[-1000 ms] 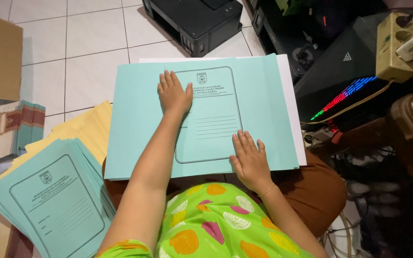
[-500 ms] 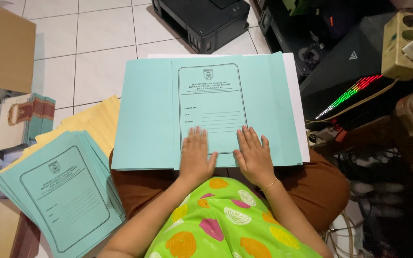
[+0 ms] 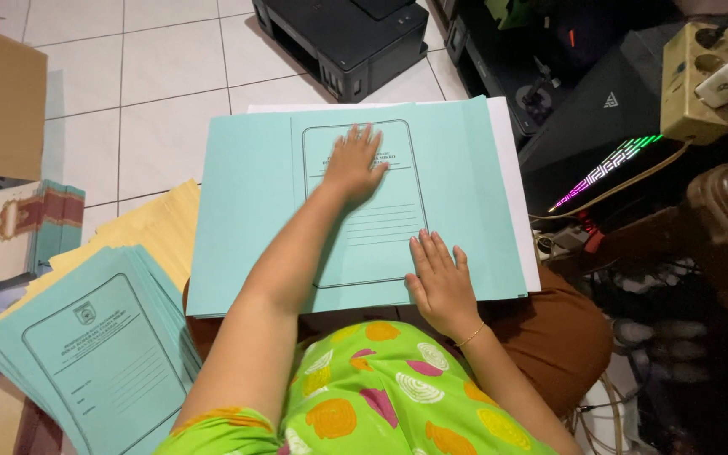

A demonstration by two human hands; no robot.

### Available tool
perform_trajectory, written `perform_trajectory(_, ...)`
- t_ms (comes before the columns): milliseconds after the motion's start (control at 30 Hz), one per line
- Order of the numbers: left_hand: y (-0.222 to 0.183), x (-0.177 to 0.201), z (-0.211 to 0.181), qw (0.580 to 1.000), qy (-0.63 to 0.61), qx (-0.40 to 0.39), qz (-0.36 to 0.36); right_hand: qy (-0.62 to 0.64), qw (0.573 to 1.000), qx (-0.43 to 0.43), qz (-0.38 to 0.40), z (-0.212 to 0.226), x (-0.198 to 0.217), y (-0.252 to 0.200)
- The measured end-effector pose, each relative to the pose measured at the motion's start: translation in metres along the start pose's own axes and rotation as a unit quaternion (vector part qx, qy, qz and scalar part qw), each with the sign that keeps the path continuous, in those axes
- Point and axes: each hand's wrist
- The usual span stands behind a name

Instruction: The person is organizing documents by placing smaller light blue folders into a larger folder and smoothing them out to ensure they are flat and aligned.

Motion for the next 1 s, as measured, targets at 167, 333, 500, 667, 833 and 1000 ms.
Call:
perform_trajectory(167, 0.025, -0.002, 0.073, 0.992, 0.008, 0.100, -0.082, 0.000, 1.000, -0.003, 0.008, 0.000, 0.004, 0.001)
perform_trajectory(333, -0.039, 0.018, 0.044, 0.970, -0.011, 0.222, -0.103, 0.016, 1.000, -0.007, 0.021, 0.002, 0.005, 0.002)
perform_trajectory(500, -0.155, 0.029, -0.038, 0.975, -0.072, 0.200, -0.072, -0.011, 1.000, -0.004, 0.010, 0.001, 0.000, -0.001)
perform_trajectory(667, -0.223, -0.009, -0.047, 0.986, -0.072, 0.130, -0.070, 0.017, 0.999, -0.020, 0.035, 0.001, 0.007, 0.002)
perform_trajectory(833, -0.263, 0.016, -0.050, 0.960, -0.138, 0.135, -0.201, 0.225, 0.970, -0.095, 0.018, 0.009, 0.067, -0.002)
perform_trajectory(1000, -0.286, 0.004, -0.014, 0.937, -0.208, 0.229, -0.166, 0.570, 0.772, -0.278, 0.036, 0.004, 0.080, -0.016)
Point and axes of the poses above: each hand's wrist, its own y-axis towards the middle knuckle, its own x-axis out of the back of the hand, z = x × y, and after that the axes turned 12 degrees about -y, right-handed
